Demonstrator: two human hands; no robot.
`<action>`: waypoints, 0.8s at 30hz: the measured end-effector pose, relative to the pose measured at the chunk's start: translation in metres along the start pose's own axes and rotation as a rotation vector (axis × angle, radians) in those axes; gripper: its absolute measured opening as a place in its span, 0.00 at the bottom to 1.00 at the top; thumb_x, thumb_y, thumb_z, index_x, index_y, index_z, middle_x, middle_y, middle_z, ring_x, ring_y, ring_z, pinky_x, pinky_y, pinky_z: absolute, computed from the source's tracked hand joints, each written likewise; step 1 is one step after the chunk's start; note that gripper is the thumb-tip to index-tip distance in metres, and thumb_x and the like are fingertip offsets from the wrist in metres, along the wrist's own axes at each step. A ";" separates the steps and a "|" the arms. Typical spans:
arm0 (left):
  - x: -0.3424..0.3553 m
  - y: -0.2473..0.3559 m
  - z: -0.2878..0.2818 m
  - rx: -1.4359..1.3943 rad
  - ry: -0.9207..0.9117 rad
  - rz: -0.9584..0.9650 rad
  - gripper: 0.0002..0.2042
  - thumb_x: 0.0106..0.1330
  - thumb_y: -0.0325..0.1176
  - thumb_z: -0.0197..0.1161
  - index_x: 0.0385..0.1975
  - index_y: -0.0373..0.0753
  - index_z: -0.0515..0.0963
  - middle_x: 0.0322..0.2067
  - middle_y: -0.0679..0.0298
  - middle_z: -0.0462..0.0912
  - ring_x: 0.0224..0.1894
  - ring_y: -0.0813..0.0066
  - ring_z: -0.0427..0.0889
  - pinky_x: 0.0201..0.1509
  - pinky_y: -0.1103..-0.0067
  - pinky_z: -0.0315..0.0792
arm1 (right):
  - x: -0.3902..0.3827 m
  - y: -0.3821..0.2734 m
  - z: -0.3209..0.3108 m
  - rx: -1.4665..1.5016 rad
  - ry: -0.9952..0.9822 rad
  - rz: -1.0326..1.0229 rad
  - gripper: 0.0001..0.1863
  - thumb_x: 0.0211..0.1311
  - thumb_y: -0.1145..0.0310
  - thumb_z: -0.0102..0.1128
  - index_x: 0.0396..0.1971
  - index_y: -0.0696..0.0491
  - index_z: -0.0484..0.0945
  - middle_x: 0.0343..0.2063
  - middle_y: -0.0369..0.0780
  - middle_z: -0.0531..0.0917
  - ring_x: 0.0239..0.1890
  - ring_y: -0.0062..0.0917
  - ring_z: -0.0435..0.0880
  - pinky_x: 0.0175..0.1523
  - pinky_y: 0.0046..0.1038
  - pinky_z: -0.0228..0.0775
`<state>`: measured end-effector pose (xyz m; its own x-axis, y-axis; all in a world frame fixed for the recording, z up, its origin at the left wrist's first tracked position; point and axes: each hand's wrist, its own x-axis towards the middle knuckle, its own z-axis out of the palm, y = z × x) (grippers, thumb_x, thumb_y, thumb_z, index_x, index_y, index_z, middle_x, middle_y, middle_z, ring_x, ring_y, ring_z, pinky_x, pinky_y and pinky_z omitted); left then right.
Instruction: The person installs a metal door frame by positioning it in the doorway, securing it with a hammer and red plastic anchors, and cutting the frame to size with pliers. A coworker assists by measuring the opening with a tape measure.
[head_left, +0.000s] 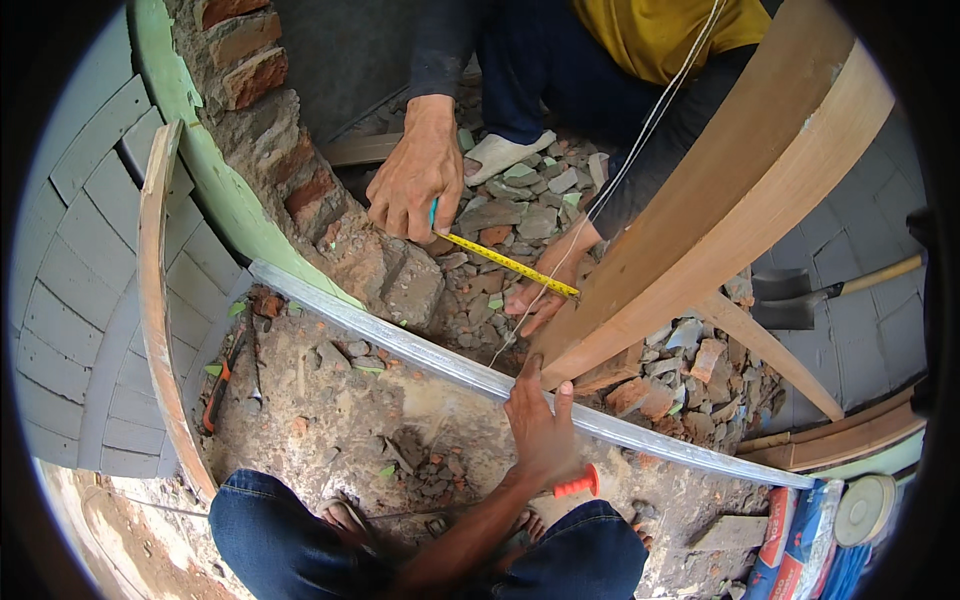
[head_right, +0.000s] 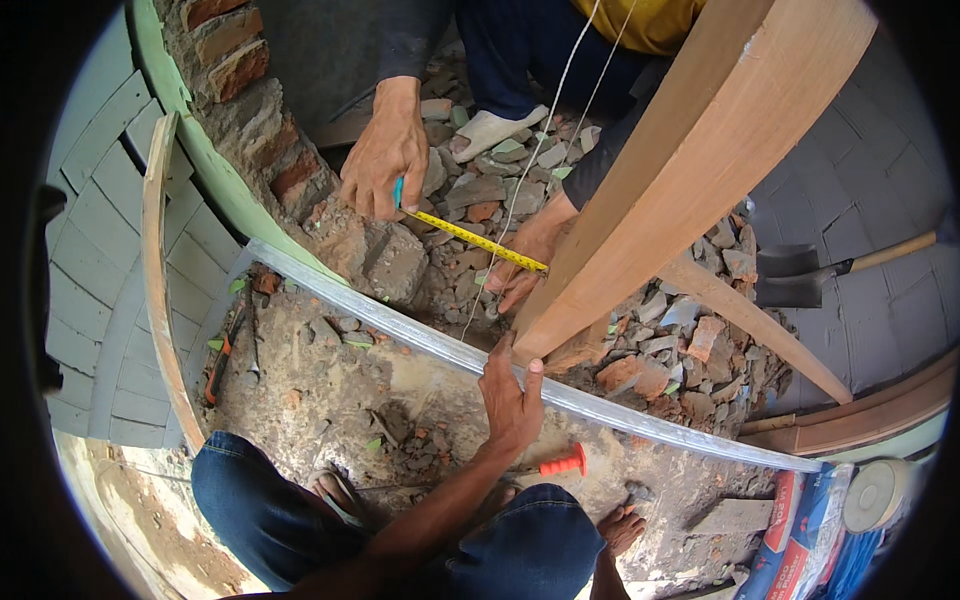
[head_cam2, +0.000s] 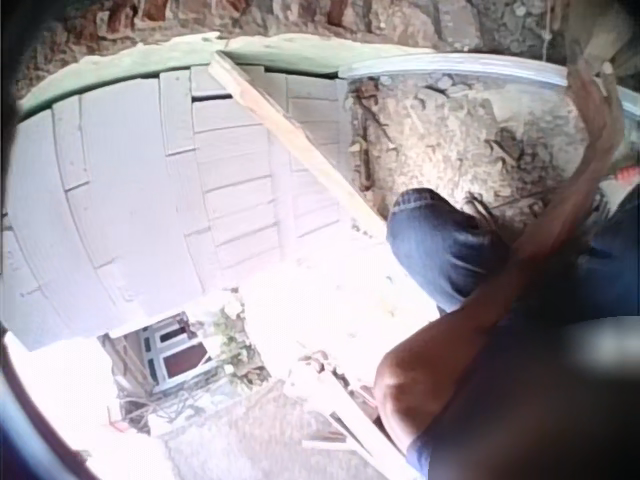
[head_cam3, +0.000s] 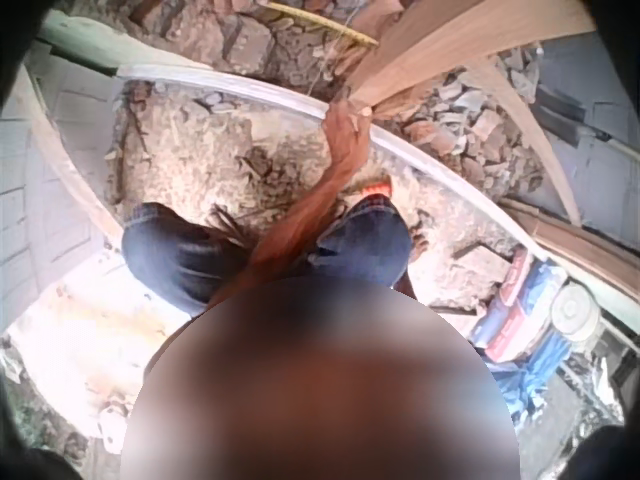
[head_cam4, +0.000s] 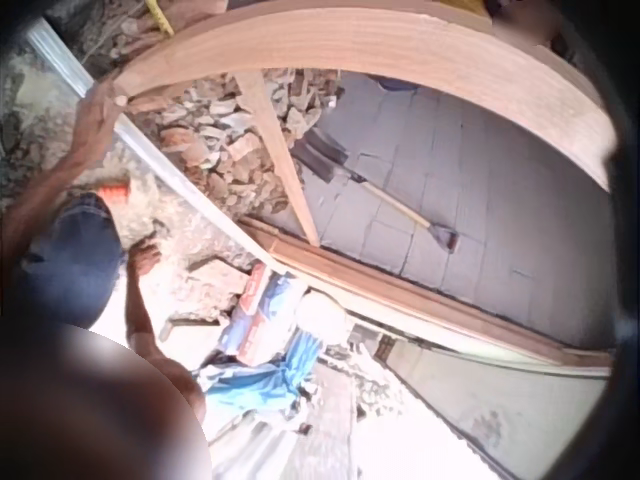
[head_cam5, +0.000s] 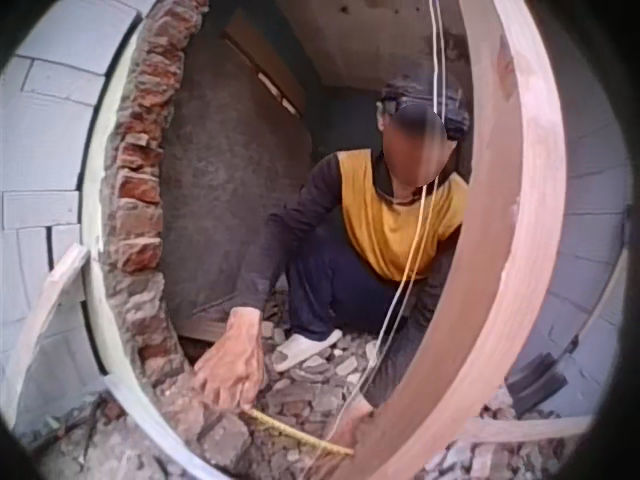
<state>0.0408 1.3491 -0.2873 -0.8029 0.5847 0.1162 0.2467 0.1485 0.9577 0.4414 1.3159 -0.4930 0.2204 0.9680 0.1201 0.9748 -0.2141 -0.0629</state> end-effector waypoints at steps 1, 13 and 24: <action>0.000 -0.002 -0.001 -0.010 0.005 0.016 0.31 0.77 0.49 0.48 0.70 0.31 0.59 0.63 0.43 0.66 0.66 0.45 0.64 0.70 0.54 0.52 | 0.001 0.001 0.001 -0.023 -0.008 -0.001 0.24 0.71 0.53 0.48 0.38 0.64 0.73 0.39 0.56 0.71 0.48 0.53 0.70 0.57 0.51 0.63; 0.004 -0.027 0.001 -0.040 0.042 0.091 0.26 0.75 0.43 0.55 0.64 0.29 0.65 0.58 0.43 0.69 0.62 0.45 0.66 0.68 0.55 0.58 | -0.002 -0.011 -0.014 0.038 0.016 0.045 0.19 0.68 0.59 0.53 0.39 0.64 0.72 0.43 0.56 0.72 0.50 0.54 0.71 0.56 0.52 0.64; -0.001 -0.031 0.019 0.088 0.096 0.139 0.35 0.59 0.36 0.69 0.65 0.28 0.62 0.61 0.43 0.65 0.64 0.44 0.62 0.69 0.55 0.53 | -0.003 -0.010 -0.010 0.060 0.026 0.061 0.16 0.68 0.62 0.55 0.40 0.63 0.72 0.43 0.55 0.72 0.50 0.53 0.71 0.57 0.50 0.63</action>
<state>0.0443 1.3595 -0.3222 -0.8049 0.5263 0.2743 0.4018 0.1430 0.9045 0.4318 1.3142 -0.4825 0.2810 0.9494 0.1400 0.9558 -0.2638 -0.1297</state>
